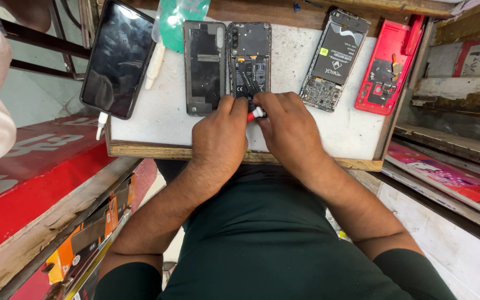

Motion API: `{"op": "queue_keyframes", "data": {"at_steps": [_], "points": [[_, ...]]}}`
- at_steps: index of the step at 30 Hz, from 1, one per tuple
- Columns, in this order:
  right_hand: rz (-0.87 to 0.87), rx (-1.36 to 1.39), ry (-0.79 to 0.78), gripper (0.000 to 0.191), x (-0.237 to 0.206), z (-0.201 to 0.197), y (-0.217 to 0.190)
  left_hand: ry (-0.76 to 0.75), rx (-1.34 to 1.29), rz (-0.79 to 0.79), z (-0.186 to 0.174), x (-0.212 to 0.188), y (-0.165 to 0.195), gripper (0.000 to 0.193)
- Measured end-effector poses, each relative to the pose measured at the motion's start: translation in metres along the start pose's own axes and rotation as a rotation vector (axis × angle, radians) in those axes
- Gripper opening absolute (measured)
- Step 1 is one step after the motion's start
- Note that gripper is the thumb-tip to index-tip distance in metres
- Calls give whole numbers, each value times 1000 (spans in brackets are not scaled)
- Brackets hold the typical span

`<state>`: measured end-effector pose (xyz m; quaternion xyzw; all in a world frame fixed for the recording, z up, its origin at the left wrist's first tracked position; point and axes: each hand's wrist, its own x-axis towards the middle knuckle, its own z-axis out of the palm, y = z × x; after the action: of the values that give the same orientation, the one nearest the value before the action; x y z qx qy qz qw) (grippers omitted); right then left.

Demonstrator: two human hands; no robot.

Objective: The person uses a screwdriver to remove screws from a disassembled smartphone. They then use a plastic pry tool to lift and disconnect internal components, including the battery connector. The person continues to unscrew and remove parts from the device's chassis.

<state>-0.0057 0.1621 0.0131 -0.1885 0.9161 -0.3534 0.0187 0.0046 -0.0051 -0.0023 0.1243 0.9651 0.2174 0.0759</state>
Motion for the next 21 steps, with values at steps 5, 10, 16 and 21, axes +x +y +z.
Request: {"op": "queue_keyframes", "data": {"at_steps": [5,10,16,21], "points": [[92,-19,-143,42,2,7,4,-40,-41,10,2,3,-2,45],[60,21,-81,38,-4,11,9,-15,-105,-20,7,-6,0,34],[221,250,-11,29,-28,1,19,146,-321,-39,-15,-23,-17,38],[259,259,26,28,-39,5,27,310,-110,-100,-35,-19,-55,51]]}}
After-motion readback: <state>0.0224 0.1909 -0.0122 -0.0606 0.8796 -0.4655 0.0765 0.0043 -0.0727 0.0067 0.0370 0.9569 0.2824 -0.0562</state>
